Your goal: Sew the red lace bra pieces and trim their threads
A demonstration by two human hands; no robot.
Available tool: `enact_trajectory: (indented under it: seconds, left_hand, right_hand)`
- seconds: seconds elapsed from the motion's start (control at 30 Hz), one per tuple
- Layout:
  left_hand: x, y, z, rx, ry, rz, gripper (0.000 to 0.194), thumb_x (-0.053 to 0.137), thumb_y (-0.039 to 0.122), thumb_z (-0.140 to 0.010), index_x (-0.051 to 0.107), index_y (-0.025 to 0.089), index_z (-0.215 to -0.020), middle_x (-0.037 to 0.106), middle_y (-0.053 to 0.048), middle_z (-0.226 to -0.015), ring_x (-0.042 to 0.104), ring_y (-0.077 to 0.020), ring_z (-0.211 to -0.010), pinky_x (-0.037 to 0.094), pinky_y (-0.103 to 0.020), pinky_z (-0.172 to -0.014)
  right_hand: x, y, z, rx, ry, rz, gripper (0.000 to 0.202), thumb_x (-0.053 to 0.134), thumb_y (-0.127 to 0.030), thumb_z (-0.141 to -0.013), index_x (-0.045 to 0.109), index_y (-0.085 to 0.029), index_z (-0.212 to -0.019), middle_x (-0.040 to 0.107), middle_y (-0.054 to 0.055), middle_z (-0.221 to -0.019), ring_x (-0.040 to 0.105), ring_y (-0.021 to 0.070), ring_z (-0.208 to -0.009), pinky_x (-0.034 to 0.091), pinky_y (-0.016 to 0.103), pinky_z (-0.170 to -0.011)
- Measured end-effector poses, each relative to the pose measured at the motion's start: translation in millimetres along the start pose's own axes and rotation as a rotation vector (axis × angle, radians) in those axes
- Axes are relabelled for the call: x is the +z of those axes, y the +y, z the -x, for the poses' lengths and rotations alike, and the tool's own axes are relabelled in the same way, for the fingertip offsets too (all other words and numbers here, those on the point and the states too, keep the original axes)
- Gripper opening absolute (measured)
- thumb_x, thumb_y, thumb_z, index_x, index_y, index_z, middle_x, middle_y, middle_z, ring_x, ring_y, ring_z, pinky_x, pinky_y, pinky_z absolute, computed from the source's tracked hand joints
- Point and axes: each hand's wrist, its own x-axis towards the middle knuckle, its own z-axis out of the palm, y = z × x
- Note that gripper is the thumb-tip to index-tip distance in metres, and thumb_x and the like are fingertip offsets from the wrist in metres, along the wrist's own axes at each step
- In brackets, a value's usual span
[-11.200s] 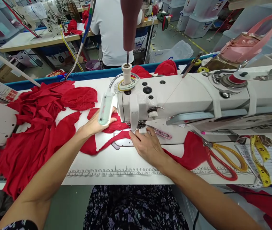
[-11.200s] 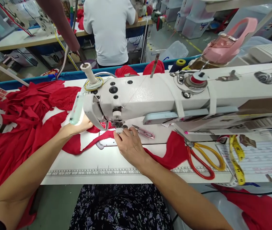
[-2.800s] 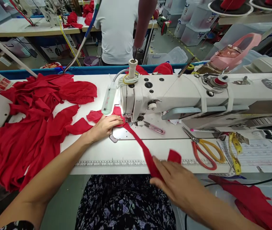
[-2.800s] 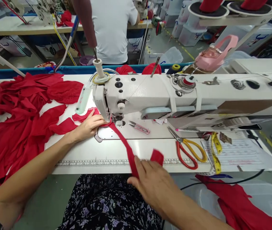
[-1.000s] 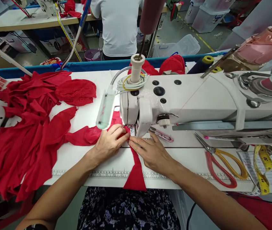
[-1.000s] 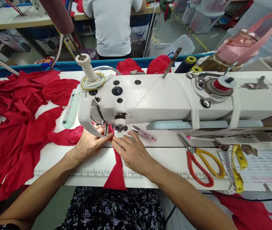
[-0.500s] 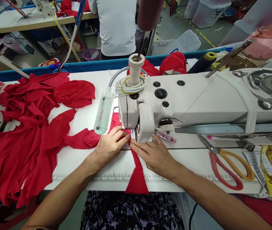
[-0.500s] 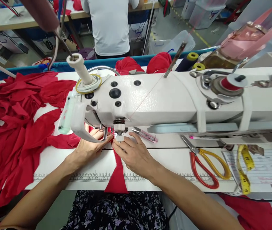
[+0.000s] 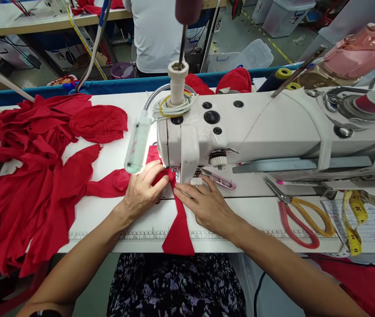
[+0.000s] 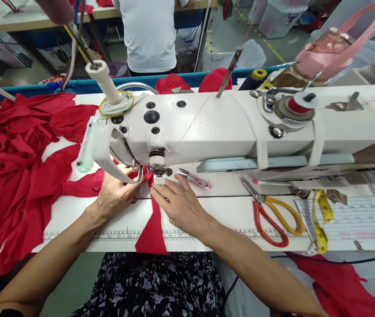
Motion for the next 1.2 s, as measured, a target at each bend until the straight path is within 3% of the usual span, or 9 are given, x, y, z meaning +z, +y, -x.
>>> enact_trajectory:
  seconds: [0.2, 0.37, 0.47, 0.57, 0.7, 0.87, 1.0, 1.2]
  left_hand:
    - [-15.0, 9.8, 0.4, 0.000, -0.229, -0.073, 0.013, 0.053, 0.014, -0.091, 0.061, 0.018, -0.082, 0.062, -0.005, -0.079, 0.058, -0.0214, -0.080, 0.043, -0.041, -0.077]
    - [-23.7, 14.7, 6.3, -0.013, -0.067, -0.142, 0.007, 0.058, 0.014, -0.088, 0.063, 0.018, -0.087, 0.062, -0.014, -0.120, 0.053, -0.0292, -0.112, 0.040, -0.054, -0.097]
    - [-27.1, 16.9, 7.4, 0.084, -0.139, -0.138, 0.010, 0.057, 0.010, -0.088, 0.063, 0.017, -0.084, 0.065, -0.008, -0.094, 0.056, -0.0213, -0.091, 0.044, -0.044, -0.096]
    - [-29.1, 18.3, 6.1, 0.070, -0.195, -0.162, 0.015, 0.055, 0.008, -0.089, 0.062, 0.017, -0.081, 0.058, -0.001, -0.071, 0.053, -0.0169, -0.074, 0.045, -0.039, -0.093]
    - [-26.9, 18.7, 3.5, 0.131, -0.148, -0.110, 0.016, 0.052, 0.009, -0.092, 0.065, 0.017, -0.097, 0.067, -0.006, -0.092, 0.059, -0.0209, -0.094, 0.042, -0.043, -0.099]
    - [-16.5, 15.4, 4.0, 0.098, -0.190, -0.064, 0.025, 0.043, 0.006, -0.094, 0.065, 0.015, -0.103, 0.063, -0.003, -0.077, 0.055, -0.0187, -0.076, 0.045, -0.044, -0.092]
    - [-17.0, 11.7, 6.2, 0.051, -0.185, 0.019, 0.035, 0.047, 0.002, -0.089, 0.064, 0.018, -0.115, 0.066, -0.003, -0.082, 0.053, -0.0187, -0.076, 0.044, -0.045, -0.089]
    - [-24.0, 9.6, 4.0, 0.030, -0.226, 0.083, 0.039, 0.050, 0.000, -0.086, 0.065, 0.020, -0.116, 0.068, -0.003, -0.086, 0.055, -0.0190, -0.078, 0.042, -0.039, -0.076]
  right_hand:
    - [-1.7, -2.1, 1.1, -0.032, 0.051, -0.023, 0.051, 0.045, 0.002, -0.084, 0.057, -0.015, -0.130, 0.065, 0.008, -0.130, 0.053, 0.0230, -0.117, 0.025, 0.050, -0.111]
    - [-2.2, -4.0, -0.9, -0.045, 0.075, -0.040, 0.048, 0.044, 0.003, -0.085, 0.059, -0.016, -0.126, 0.068, 0.007, -0.122, 0.054, 0.0212, -0.115, 0.026, 0.048, -0.109]
    - [-1.8, -4.9, -1.6, -0.045, 0.078, -0.037, 0.046, 0.044, 0.003, -0.085, 0.059, -0.016, -0.124, 0.068, 0.007, -0.121, 0.055, 0.0208, -0.112, 0.026, 0.047, -0.109]
    - [-1.4, -5.3, -1.8, -0.042, 0.077, -0.035, 0.046, 0.044, 0.003, -0.085, 0.059, -0.016, -0.124, 0.068, 0.007, -0.122, 0.055, 0.0208, -0.111, 0.026, 0.048, -0.109]
    - [-2.9, -5.7, -1.9, -0.051, 0.064, -0.047, 0.045, 0.046, 0.002, -0.084, 0.060, -0.014, -0.124, 0.067, 0.008, -0.122, 0.055, 0.0216, -0.111, 0.027, 0.049, -0.109]
    - [-5.2, -5.9, -1.9, -0.041, 0.065, -0.065, 0.047, 0.048, 0.003, -0.082, 0.061, -0.014, -0.124, 0.067, 0.009, -0.120, 0.056, 0.0215, -0.109, 0.029, 0.049, -0.108]
    - [-4.2, -5.7, -1.6, -0.042, 0.063, -0.058, 0.047, 0.047, 0.003, -0.084, 0.061, -0.015, -0.124, 0.068, 0.008, -0.120, 0.057, 0.0211, -0.108, 0.028, 0.049, -0.109]
    - [-3.1, -4.6, -1.1, -0.041, 0.078, -0.045, 0.046, 0.046, 0.003, -0.085, 0.062, -0.016, -0.124, 0.069, 0.007, -0.119, 0.057, 0.0199, -0.106, 0.029, 0.049, -0.110]
